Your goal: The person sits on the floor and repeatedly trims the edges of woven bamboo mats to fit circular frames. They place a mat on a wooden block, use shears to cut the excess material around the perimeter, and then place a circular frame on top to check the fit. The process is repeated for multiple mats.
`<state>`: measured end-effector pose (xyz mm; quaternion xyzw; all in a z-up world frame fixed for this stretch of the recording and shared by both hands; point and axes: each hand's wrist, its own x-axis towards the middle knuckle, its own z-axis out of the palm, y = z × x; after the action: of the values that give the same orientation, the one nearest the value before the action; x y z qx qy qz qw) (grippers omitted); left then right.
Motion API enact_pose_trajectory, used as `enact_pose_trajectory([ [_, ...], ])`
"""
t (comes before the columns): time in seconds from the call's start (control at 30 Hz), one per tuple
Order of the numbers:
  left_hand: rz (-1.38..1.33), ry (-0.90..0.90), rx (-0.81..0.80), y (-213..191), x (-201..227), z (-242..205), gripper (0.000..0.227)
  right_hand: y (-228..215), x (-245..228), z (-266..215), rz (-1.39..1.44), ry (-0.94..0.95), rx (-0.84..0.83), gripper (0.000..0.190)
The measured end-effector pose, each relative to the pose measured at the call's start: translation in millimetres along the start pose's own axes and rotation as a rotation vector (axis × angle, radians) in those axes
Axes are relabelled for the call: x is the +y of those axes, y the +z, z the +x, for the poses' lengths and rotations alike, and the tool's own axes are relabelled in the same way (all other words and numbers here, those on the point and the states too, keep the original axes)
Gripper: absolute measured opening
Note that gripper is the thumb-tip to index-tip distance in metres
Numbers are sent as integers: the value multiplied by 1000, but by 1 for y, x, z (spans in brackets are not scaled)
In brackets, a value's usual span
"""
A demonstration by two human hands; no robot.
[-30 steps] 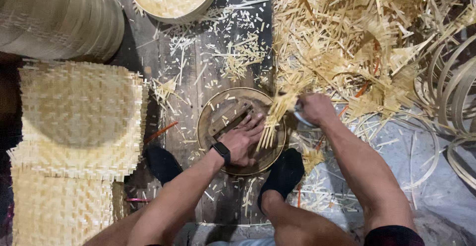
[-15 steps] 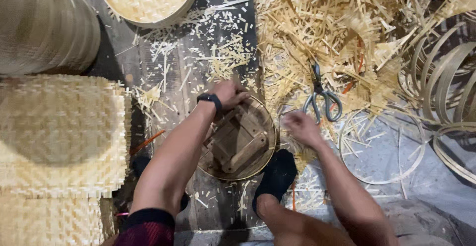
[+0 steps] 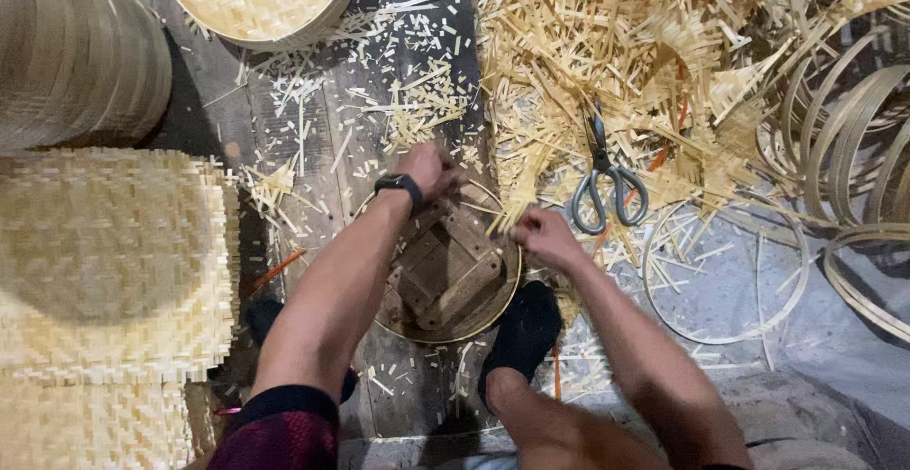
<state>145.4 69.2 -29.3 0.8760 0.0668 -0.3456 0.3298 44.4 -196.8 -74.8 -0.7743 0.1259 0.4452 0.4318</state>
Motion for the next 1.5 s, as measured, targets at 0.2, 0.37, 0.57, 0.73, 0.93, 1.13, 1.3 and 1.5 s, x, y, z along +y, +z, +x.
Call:
enact_pose_trajectory([
  [0.2,-264,-157,165,-32,-106,-44,21,-121,-63,-15,643,-707,428,36],
  [0.37,-283,-286,132,-23,-204,-36,37,-73,-68,-49,229,-243,284,51],
  [0.57,-43,-356,221,-20,-208,-30,52,32,25,-36,225,-192,42,40],
  [0.73,-234,-263,369,-3,-204,-49,48,46,53,-26,341,-170,84,38],
  [0.93,-458,-512,279,60,-252,-154,45,47,39,-45,297,-184,152,31],
  [1.13,-760,-505,439,108,-274,-138,49,41,12,-50,154,-147,288,27],
  [1.3,-825,-603,576,124,-234,-125,53,20,20,-11,545,-268,272,36],
  [1.5,-1427,-559,331,180,-164,-183,19,48,67,-9,807,3,25,11],
])
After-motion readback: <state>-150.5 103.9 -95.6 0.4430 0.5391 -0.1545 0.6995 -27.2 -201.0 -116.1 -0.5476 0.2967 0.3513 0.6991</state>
